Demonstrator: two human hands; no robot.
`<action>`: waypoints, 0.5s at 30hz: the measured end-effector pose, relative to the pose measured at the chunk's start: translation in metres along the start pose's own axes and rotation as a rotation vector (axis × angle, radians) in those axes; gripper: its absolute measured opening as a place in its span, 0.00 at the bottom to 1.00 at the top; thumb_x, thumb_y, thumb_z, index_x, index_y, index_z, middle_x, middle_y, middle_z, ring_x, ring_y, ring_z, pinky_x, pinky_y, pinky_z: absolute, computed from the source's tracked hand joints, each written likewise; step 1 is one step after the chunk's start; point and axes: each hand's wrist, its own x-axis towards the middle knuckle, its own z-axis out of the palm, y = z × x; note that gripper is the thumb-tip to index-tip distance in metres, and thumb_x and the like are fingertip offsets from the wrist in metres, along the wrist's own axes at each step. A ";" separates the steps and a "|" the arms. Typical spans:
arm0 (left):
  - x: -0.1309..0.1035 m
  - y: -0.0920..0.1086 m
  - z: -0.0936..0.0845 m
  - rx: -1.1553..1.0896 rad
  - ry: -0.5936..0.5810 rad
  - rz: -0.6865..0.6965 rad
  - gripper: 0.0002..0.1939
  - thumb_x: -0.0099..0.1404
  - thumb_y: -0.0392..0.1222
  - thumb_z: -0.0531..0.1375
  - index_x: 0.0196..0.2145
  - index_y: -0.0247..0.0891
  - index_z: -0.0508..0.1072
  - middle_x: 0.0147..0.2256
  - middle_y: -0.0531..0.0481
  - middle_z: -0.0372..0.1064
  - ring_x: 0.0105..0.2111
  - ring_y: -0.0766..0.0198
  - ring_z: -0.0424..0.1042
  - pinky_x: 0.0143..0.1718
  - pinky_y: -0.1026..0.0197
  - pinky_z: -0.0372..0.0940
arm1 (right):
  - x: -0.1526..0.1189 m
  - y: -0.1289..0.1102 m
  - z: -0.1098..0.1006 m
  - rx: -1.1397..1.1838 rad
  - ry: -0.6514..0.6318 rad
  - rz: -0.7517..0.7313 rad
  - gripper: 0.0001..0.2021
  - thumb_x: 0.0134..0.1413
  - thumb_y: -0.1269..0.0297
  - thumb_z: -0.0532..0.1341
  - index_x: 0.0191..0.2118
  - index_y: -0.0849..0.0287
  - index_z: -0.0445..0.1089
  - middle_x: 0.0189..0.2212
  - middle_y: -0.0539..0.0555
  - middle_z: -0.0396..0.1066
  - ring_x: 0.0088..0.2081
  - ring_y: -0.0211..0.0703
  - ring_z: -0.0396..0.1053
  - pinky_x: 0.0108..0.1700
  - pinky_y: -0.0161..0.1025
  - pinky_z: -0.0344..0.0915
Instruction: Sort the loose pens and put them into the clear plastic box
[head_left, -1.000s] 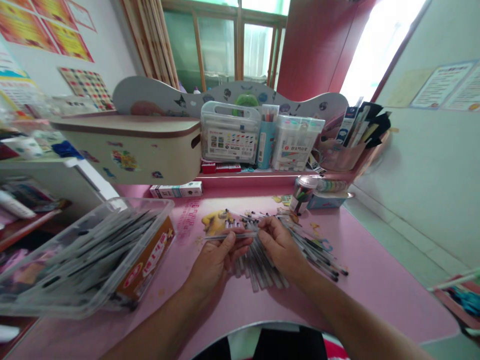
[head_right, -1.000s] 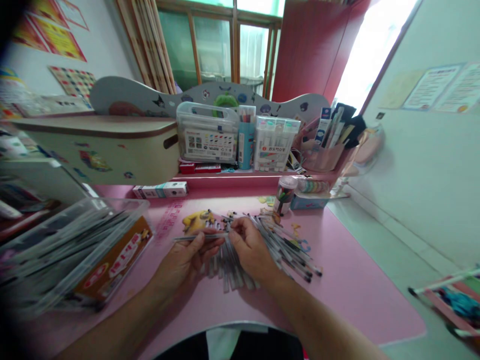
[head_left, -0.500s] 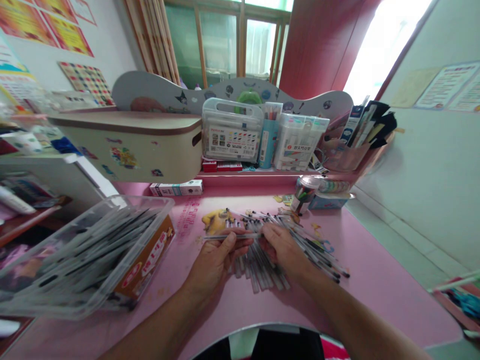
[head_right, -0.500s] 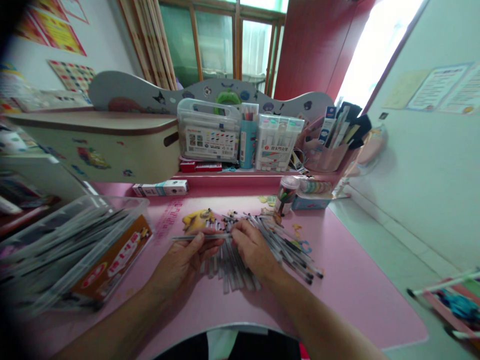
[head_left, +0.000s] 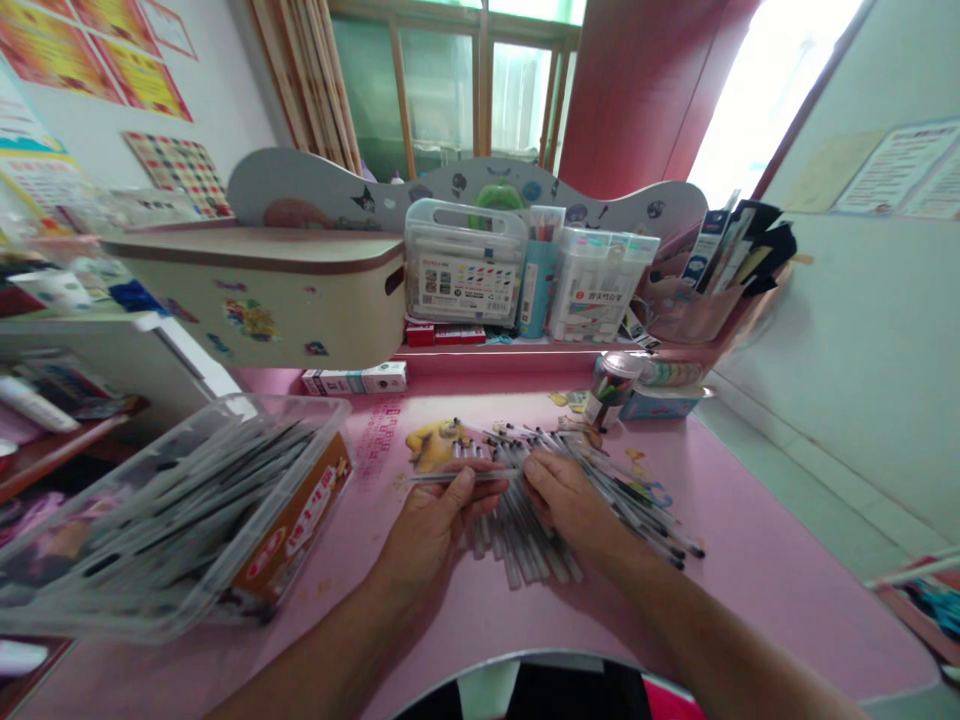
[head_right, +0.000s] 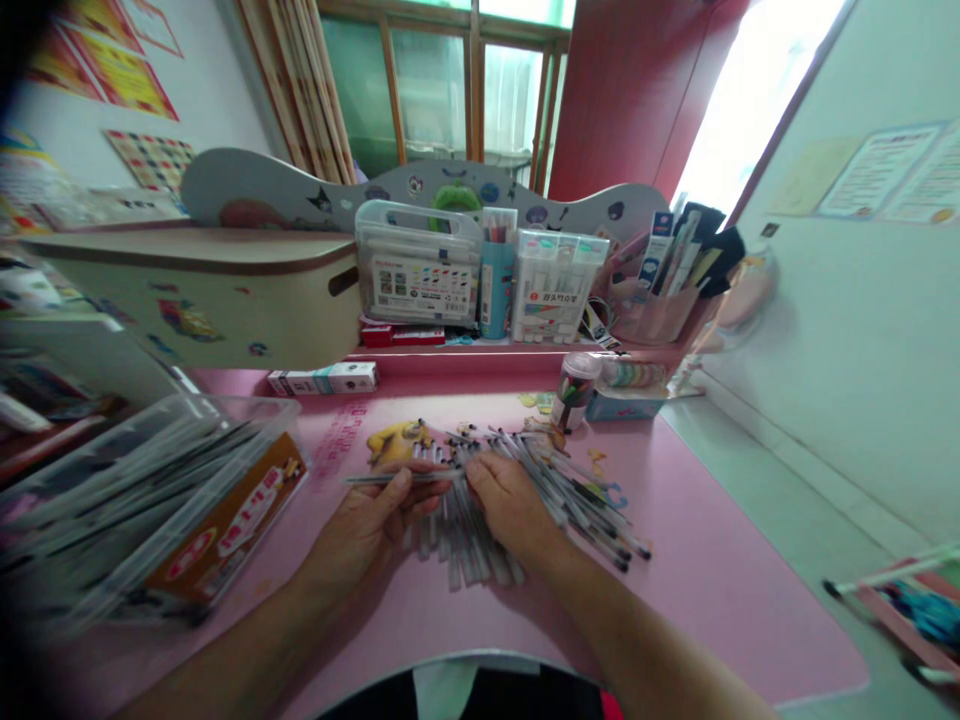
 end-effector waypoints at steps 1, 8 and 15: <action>0.000 0.000 0.000 -0.002 0.002 0.002 0.13 0.56 0.45 0.72 0.35 0.34 0.80 0.35 0.45 0.80 0.35 0.62 0.80 0.38 0.66 0.74 | 0.000 0.000 0.000 0.030 0.008 -0.006 0.16 0.61 0.49 0.58 0.29 0.55 0.61 0.19 0.43 0.54 0.20 0.35 0.51 0.22 0.34 0.48; 0.000 0.000 -0.001 -0.001 -0.010 0.003 0.12 0.57 0.44 0.71 0.35 0.34 0.80 0.35 0.45 0.80 0.35 0.62 0.80 0.37 0.66 0.74 | 0.000 -0.001 0.000 0.003 -0.019 0.020 0.22 0.65 0.45 0.51 0.27 0.56 0.62 0.19 0.46 0.58 0.19 0.35 0.52 0.20 0.34 0.46; 0.005 0.004 0.000 -0.035 0.067 0.003 0.08 0.62 0.41 0.67 0.36 0.34 0.77 0.34 0.46 0.80 0.33 0.63 0.80 0.34 0.66 0.75 | -0.002 -0.003 0.003 0.020 0.086 -0.038 0.08 0.60 0.57 0.59 0.33 0.55 0.65 0.18 0.42 0.54 0.19 0.34 0.51 0.20 0.33 0.45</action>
